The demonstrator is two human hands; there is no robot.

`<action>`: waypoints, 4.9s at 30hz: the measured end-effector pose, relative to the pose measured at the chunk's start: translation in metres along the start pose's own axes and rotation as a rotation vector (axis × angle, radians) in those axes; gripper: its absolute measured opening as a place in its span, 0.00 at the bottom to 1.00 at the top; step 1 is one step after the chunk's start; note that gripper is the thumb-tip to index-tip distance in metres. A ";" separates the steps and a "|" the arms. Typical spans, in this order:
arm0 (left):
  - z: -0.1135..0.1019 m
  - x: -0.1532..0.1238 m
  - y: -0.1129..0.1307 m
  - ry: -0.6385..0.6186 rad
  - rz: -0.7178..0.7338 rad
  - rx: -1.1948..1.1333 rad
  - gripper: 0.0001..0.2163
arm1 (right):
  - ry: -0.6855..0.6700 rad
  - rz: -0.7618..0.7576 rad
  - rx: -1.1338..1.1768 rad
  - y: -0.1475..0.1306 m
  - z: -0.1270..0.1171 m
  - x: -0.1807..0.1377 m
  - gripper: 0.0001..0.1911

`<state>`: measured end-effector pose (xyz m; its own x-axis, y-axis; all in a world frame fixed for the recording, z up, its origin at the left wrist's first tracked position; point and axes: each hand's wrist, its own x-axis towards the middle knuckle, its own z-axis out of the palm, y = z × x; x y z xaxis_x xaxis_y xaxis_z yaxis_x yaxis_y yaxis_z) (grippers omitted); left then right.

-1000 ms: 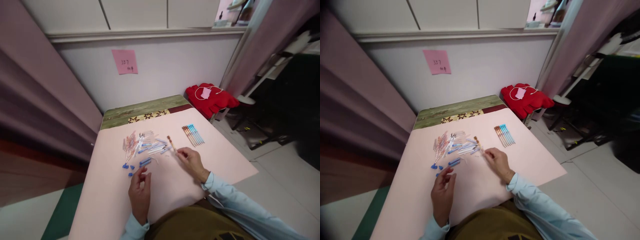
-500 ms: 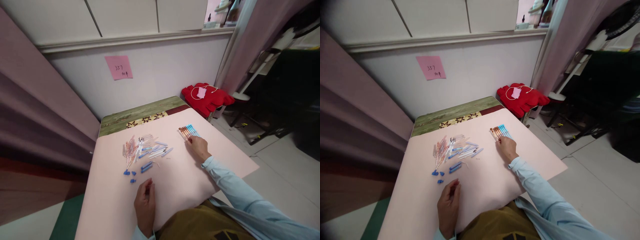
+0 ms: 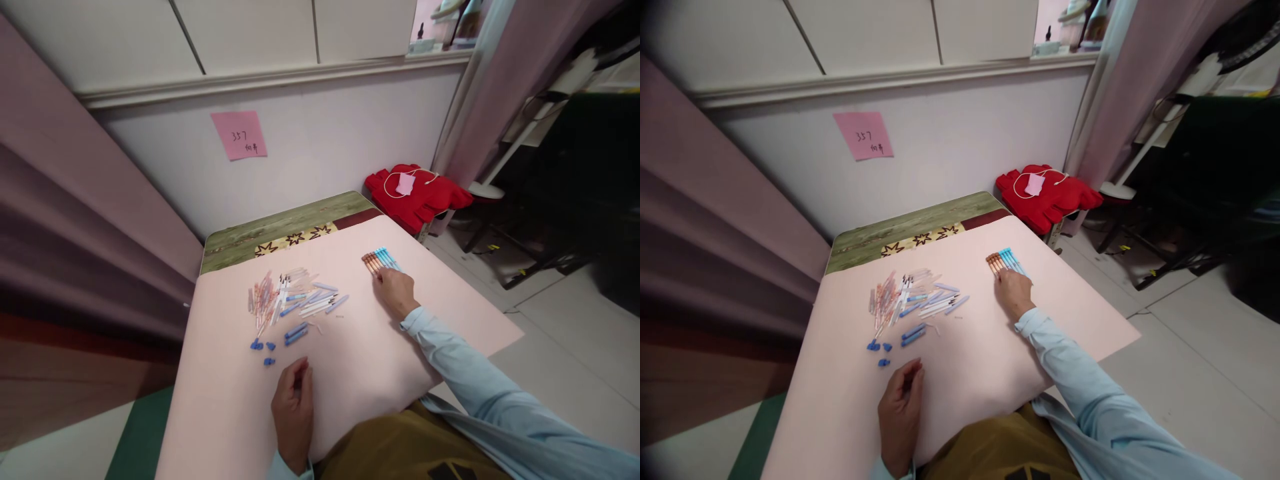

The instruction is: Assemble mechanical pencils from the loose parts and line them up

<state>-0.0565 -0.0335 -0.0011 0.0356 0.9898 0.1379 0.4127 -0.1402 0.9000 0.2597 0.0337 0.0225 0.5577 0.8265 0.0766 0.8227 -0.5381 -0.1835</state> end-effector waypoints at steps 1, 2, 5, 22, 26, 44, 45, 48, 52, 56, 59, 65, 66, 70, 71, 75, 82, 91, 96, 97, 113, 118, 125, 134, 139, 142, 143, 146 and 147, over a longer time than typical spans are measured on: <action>0.000 0.000 -0.001 -0.005 0.003 0.002 0.13 | 0.004 -0.008 -0.002 0.000 0.001 0.000 0.18; 0.000 0.000 -0.001 -0.008 0.006 0.003 0.13 | 0.008 -0.015 -0.004 0.000 0.002 0.000 0.18; 0.000 0.001 -0.001 -0.007 0.012 0.002 0.13 | 0.008 -0.040 -0.008 -0.001 0.003 -0.001 0.18; 0.003 -0.004 -0.007 -0.010 0.059 0.014 0.12 | -0.006 -0.186 -0.101 0.008 0.006 0.004 0.17; 0.003 -0.005 -0.007 -0.014 0.075 0.018 0.11 | 0.000 -0.204 -0.110 0.012 0.005 0.008 0.16; 0.005 -0.008 0.000 0.038 0.116 0.049 0.09 | 0.095 -0.254 0.890 -0.044 0.032 -0.032 0.12; 0.005 -0.008 0.000 0.048 0.120 0.046 0.08 | 0.128 -0.223 0.931 -0.046 0.037 -0.032 0.13; 0.006 -0.009 -0.002 0.071 0.124 0.035 0.08 | 0.208 -0.177 0.966 -0.046 0.049 -0.033 0.14; 0.007 -0.011 -0.004 0.102 0.121 0.020 0.07 | 0.234 -0.223 0.958 -0.043 0.053 -0.032 0.13; 0.006 -0.011 0.004 0.139 0.131 0.029 0.06 | 0.225 -0.264 0.936 -0.045 0.051 -0.033 0.13; 0.004 -0.001 0.019 0.177 0.141 0.056 0.06 | 0.215 -0.271 0.918 -0.047 0.049 -0.033 0.13; 0.009 0.036 0.025 0.562 0.225 0.157 0.09 | 0.203 -0.306 0.870 -0.046 0.049 -0.034 0.15; 0.010 0.039 0.019 0.620 0.237 0.199 0.09 | 0.201 -0.318 0.862 -0.046 0.049 -0.034 0.15; 0.005 0.039 -0.007 0.764 0.178 0.269 0.12 | 0.204 -0.353 0.841 -0.046 0.049 -0.036 0.15; 0.003 0.038 -0.012 0.785 0.162 0.278 0.12 | 0.208 -0.355 0.840 -0.046 0.049 -0.036 0.15; -0.004 0.038 -0.024 0.808 0.100 0.290 0.14 | 0.209 -0.370 0.850 -0.046 0.050 -0.037 0.14; 0.002 0.042 -0.029 0.695 -0.106 0.223 0.31 | 0.212 -0.367 0.863 -0.046 0.050 -0.037 0.14; 0.004 0.045 -0.030 0.550 -0.164 0.380 0.30 | 0.202 -0.360 0.861 -0.045 0.052 -0.038 0.14; 0.004 0.047 -0.032 0.561 -0.144 0.394 0.24 | 0.200 -0.378 0.855 -0.045 0.049 -0.039 0.15; 0.004 0.046 -0.032 0.559 -0.142 0.406 0.21 | 0.201 -0.384 0.857 -0.045 0.049 -0.039 0.15; 0.031 0.043 -0.018 0.196 0.271 0.776 0.12 | 0.176 -0.387 0.854 -0.044 0.050 -0.038 0.15; 0.029 0.044 -0.017 0.195 0.295 0.727 0.07 | 0.183 -0.388 0.860 -0.045 0.049 -0.038 0.15; 0.025 0.045 -0.014 0.173 0.322 0.641 0.05 | 0.165 -0.401 0.847 -0.045 0.047 -0.039 0.15; 0.023 0.041 -0.015 0.438 0.243 0.154 0.11 | 0.208 -0.575 0.782 -0.048 0.045 -0.046 0.11; 0.033 0.032 -0.007 0.437 0.225 -0.062 0.14 | 0.130 -0.911 0.649 -0.059 0.046 -0.064 0.08; 0.035 0.029 -0.002 0.402 0.294 0.030 0.11 | 0.096 -0.949 0.576 -0.061 0.049 -0.068 0.07; 0.034 0.029 -0.002 0.403 0.305 0.046 0.10 | 0.089 -0.941 0.567 -0.061 0.049 -0.068 0.08; 0.034 0.031 -0.004 0.438 0.283 0.022 0.10 | 0.056 -0.924 0.536 -0.061 0.048 -0.067 0.09; 0.034 0.033 -0.006 0.442 0.271 0.008 0.10 | 0.042 -0.917 0.513 -0.063 0.047 -0.067 0.09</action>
<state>-0.0270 0.0004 -0.0155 -0.2451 0.8125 0.5289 0.4487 -0.3885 0.8048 0.1653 0.0199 -0.0170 -0.2435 0.8701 0.4285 0.7918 0.4335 -0.4302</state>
